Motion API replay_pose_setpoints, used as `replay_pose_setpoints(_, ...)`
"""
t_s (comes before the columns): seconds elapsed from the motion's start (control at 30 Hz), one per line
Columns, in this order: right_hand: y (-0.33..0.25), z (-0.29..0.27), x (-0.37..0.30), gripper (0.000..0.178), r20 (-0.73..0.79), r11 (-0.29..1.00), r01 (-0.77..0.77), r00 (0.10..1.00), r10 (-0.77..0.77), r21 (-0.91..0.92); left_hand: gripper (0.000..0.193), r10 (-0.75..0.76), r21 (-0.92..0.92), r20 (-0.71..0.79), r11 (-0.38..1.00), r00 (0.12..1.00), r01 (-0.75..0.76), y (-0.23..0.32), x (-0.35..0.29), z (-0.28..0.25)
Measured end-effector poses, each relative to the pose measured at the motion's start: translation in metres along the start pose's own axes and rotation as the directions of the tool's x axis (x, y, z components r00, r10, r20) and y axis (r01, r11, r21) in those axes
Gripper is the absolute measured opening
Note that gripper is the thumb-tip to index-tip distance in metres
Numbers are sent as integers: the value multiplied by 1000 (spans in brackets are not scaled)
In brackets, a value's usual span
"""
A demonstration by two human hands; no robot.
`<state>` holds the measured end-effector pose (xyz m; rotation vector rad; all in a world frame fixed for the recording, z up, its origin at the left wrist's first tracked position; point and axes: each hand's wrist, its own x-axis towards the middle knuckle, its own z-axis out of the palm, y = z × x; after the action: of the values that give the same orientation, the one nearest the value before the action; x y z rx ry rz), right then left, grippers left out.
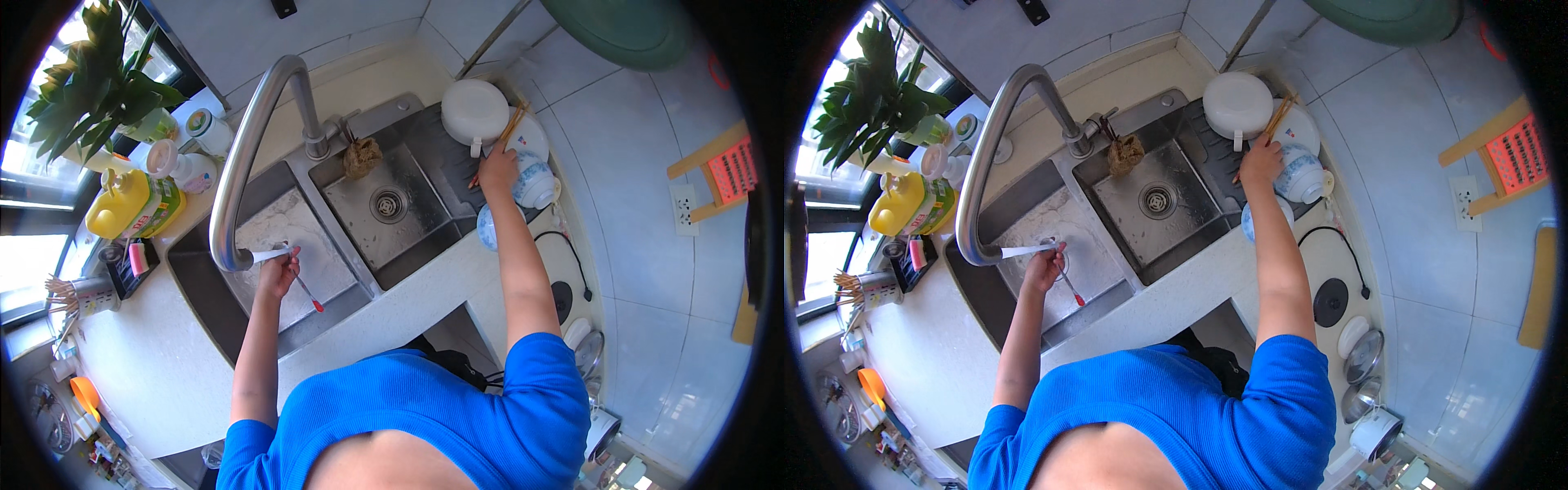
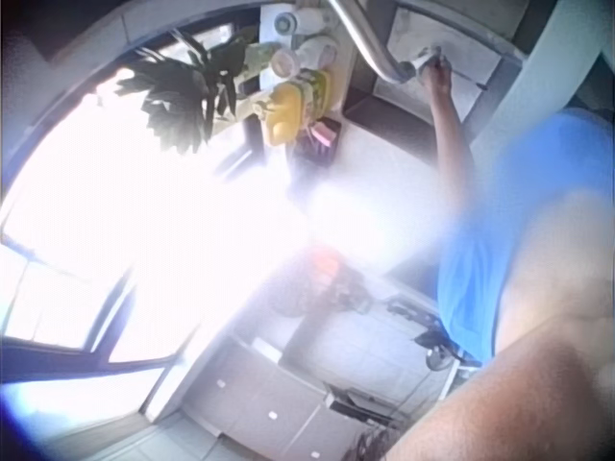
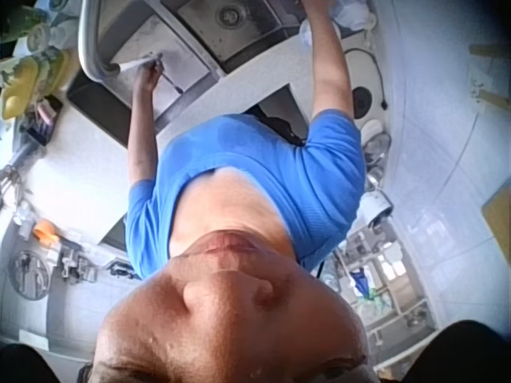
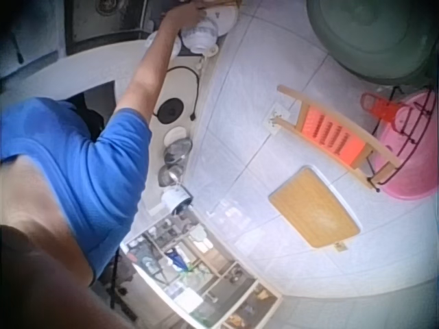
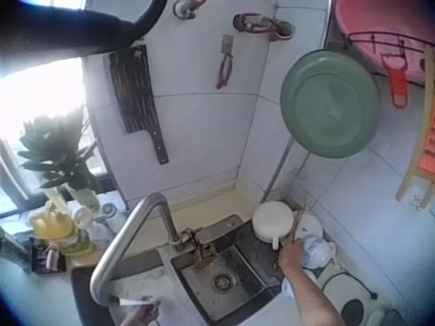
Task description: The person washes a small bowl, chopsticks, and a spoon in the kitchen sink using a sponge and running water. They then wipe the countertop with a blue cloth, scrub a metal bowl with a sponge, rinse it, and dry it with the cloth before placing it on the counter.
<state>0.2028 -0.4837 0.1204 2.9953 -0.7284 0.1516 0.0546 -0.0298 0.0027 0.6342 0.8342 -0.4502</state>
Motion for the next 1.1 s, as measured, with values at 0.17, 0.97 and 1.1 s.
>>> replay_pose_setpoints(0.17, 7, 1, -5, 52, -36, 997, 60, 998, -59, 47, 23, -21, -22, -4, 1000, 1000, 21, -2, 0, 1)
replay_pose_setpoints(0.97, 10, -2, 13, 55, 264, 927, -167, 961, 78, 337, 25, 4, -7, -30, 1000, 1000, -4, 1, -6, 0)
replay_pose_setpoints(1.1, 20, -3, 14, 48, 212, 984, -15, 977, -23, 177, 25, 0, -32, -12, 999, 1000, 0, 3, -3, -6)
